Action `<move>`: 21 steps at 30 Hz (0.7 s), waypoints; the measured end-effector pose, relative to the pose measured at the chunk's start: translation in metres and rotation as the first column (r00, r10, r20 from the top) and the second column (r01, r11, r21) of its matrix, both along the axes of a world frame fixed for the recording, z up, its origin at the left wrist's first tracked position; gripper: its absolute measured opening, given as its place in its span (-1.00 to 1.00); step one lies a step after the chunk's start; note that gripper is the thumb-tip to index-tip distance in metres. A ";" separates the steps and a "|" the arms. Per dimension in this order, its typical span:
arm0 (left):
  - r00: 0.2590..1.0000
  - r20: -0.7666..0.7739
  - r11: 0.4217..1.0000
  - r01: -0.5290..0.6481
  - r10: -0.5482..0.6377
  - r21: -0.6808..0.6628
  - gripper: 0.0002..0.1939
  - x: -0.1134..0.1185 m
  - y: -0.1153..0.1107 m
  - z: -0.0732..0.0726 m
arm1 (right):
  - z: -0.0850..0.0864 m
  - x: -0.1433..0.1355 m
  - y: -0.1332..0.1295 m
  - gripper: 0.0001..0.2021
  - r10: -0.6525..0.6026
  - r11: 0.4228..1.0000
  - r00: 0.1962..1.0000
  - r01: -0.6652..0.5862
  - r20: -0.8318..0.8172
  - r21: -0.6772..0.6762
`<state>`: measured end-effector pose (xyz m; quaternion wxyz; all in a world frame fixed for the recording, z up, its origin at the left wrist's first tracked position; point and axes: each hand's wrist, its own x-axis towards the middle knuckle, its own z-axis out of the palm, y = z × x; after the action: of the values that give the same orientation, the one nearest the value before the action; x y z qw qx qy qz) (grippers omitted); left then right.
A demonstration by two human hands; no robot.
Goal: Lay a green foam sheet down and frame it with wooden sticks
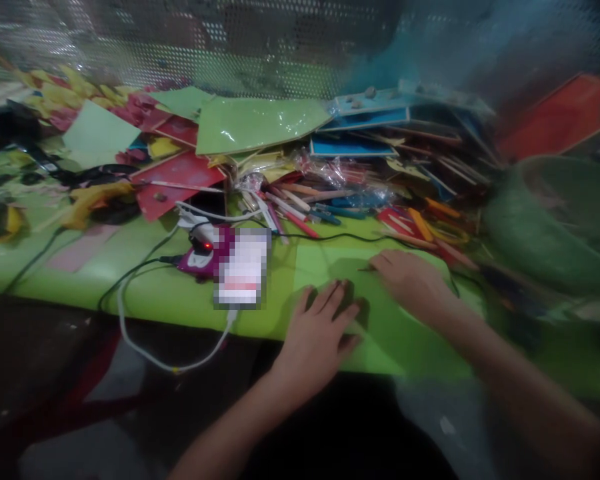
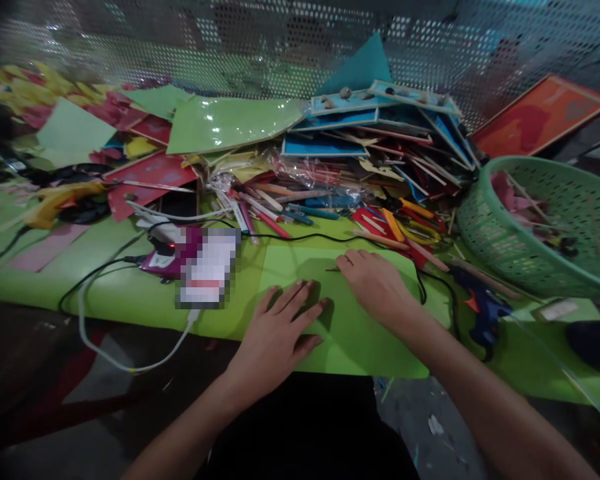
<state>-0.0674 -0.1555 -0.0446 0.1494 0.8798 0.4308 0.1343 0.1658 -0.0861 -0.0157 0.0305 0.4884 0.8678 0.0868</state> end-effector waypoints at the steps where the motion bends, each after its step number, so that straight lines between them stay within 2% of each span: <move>1: 1.000 0.004 1.000 0.003 -0.003 -0.001 -0.49 0.000 0.000 0.000 | 0.000 0.001 -0.001 -0.74 -0.011 1.000 1.000 0.011 0.002 0.006; 5: 1.000 0.015 1.000 0.015 -0.015 0.003 -0.48 -0.002 0.000 -0.001 | -0.002 0.010 -0.006 -0.74 -0.070 0.997 0.998 0.070 0.005 0.014; 9: 1.000 0.014 1.000 0.020 -0.020 0.007 -0.49 -0.009 -0.001 -0.002 | -0.002 0.024 -0.023 -0.81 -0.117 0.992 0.993 0.117 0.002 -0.046; 14: 0.999 0.010 0.999 0.036 -0.036 0.003 -0.50 -0.026 -0.005 -0.002 | -0.003 0.045 -0.061 -0.84 -0.184 0.980 0.982 0.180 -0.047 -0.087; 21: 0.998 -0.003 0.998 0.056 -0.056 0.013 -0.55 -0.037 -0.006 0.000 | -0.004 0.062 -0.119 -0.77 -0.349 0.937 0.920 0.349 -0.178 -0.031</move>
<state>-0.1043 -0.1613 -0.0443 0.1469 0.8926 0.4054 0.1318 0.2274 -0.2052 -0.0202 -0.0336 0.6410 0.7659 0.0362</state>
